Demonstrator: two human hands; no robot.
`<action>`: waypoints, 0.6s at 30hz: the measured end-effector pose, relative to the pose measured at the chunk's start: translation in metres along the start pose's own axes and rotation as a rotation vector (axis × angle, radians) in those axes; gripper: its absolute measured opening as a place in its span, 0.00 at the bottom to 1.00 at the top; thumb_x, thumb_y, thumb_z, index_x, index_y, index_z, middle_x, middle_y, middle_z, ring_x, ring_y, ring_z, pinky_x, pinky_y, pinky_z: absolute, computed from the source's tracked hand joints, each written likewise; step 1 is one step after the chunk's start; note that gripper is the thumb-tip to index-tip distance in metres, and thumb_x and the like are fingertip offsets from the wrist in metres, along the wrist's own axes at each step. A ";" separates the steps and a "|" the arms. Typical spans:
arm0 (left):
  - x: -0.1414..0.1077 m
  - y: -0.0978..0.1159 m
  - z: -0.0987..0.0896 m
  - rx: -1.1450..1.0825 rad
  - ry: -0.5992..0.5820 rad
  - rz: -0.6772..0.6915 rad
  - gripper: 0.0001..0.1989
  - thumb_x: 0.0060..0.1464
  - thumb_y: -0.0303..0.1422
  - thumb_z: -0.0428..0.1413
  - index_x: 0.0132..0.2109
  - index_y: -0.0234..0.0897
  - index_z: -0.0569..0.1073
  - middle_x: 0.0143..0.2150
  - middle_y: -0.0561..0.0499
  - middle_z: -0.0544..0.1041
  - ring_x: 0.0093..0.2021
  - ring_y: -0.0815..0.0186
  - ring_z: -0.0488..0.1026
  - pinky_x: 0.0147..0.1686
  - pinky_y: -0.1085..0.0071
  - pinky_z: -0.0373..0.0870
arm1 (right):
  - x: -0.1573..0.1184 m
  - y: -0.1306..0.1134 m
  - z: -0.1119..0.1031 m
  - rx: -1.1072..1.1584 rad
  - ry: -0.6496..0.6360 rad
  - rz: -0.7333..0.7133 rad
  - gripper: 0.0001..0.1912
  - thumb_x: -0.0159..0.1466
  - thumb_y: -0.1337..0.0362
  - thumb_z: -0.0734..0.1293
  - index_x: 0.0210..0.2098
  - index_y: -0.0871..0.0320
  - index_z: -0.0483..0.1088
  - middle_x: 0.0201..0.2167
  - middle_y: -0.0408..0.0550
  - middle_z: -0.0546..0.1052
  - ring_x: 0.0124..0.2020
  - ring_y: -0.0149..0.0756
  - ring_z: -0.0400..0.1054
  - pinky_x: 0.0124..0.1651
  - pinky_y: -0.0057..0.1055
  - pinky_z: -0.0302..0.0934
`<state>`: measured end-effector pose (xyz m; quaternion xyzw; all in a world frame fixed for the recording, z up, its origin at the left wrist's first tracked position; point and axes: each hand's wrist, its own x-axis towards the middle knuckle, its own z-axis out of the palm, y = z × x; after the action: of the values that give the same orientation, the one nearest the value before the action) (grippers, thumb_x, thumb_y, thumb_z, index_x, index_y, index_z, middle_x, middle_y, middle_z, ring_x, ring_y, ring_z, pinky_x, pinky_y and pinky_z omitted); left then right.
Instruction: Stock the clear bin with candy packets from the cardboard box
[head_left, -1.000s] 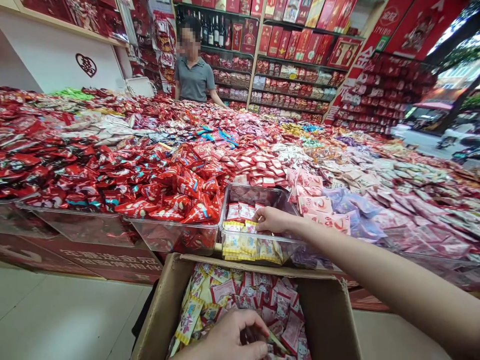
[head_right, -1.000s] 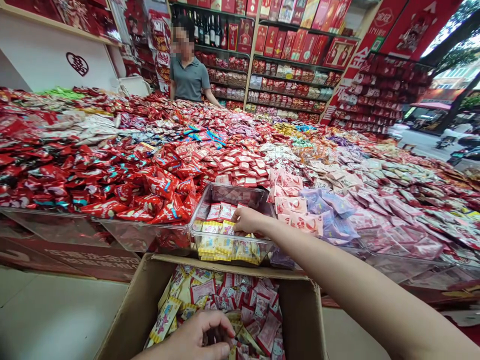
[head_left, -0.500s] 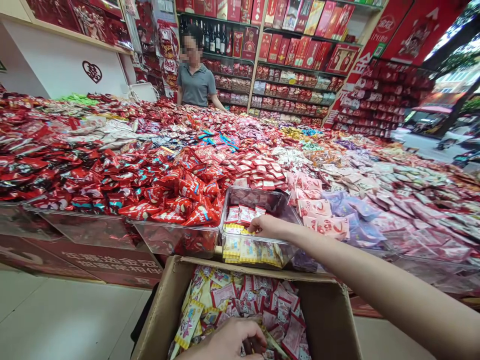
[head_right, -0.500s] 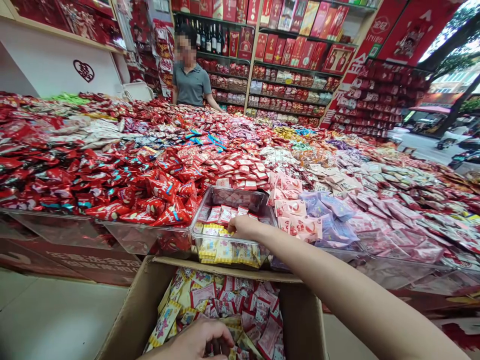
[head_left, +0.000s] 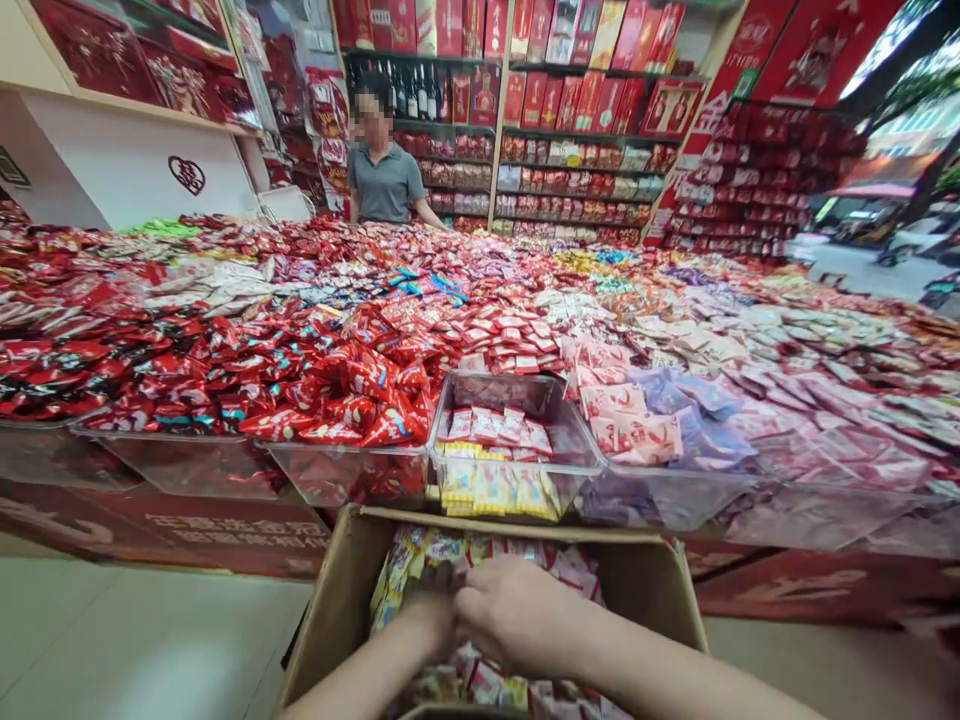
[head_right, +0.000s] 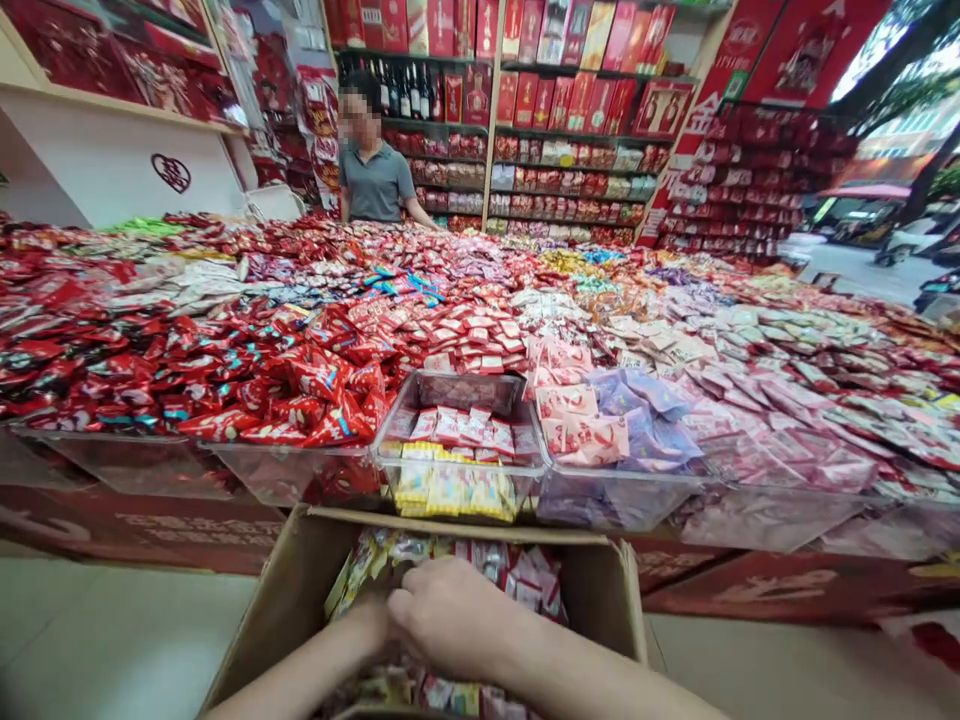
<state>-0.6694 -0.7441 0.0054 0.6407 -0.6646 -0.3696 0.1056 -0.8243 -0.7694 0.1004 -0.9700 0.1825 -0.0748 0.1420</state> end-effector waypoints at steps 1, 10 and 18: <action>0.002 0.000 0.003 0.057 -0.016 -0.037 0.24 0.32 0.24 0.58 0.44 0.35 0.72 0.47 0.37 0.69 0.49 0.41 0.61 0.44 0.51 0.57 | -0.005 0.004 0.028 0.024 -0.092 0.048 0.08 0.58 0.66 0.58 0.31 0.60 0.68 0.28 0.49 0.72 0.31 0.34 0.65 0.34 0.27 0.58; 0.014 -0.011 0.004 0.296 -0.149 -0.139 0.19 0.50 0.34 0.55 0.50 0.35 0.65 0.51 0.45 0.66 0.51 0.56 0.62 0.49 0.55 0.58 | -0.021 0.030 0.123 0.145 -0.268 0.648 0.21 0.50 0.75 0.62 0.44 0.63 0.66 0.42 0.60 0.69 0.36 0.46 0.67 0.34 0.35 0.60; 0.013 -0.010 0.003 0.197 -0.065 -0.178 0.08 0.53 0.33 0.52 0.38 0.33 0.70 0.37 0.49 0.72 0.38 0.64 0.69 0.40 0.62 0.65 | -0.018 0.047 0.111 0.316 -0.171 0.677 0.21 0.53 0.70 0.60 0.48 0.61 0.63 0.43 0.55 0.70 0.45 0.40 0.64 0.43 0.30 0.57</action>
<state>-0.6651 -0.7543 -0.0075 0.6922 -0.6412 -0.3310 -0.0126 -0.8342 -0.7771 -0.0211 -0.8237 0.4664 0.0302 0.3211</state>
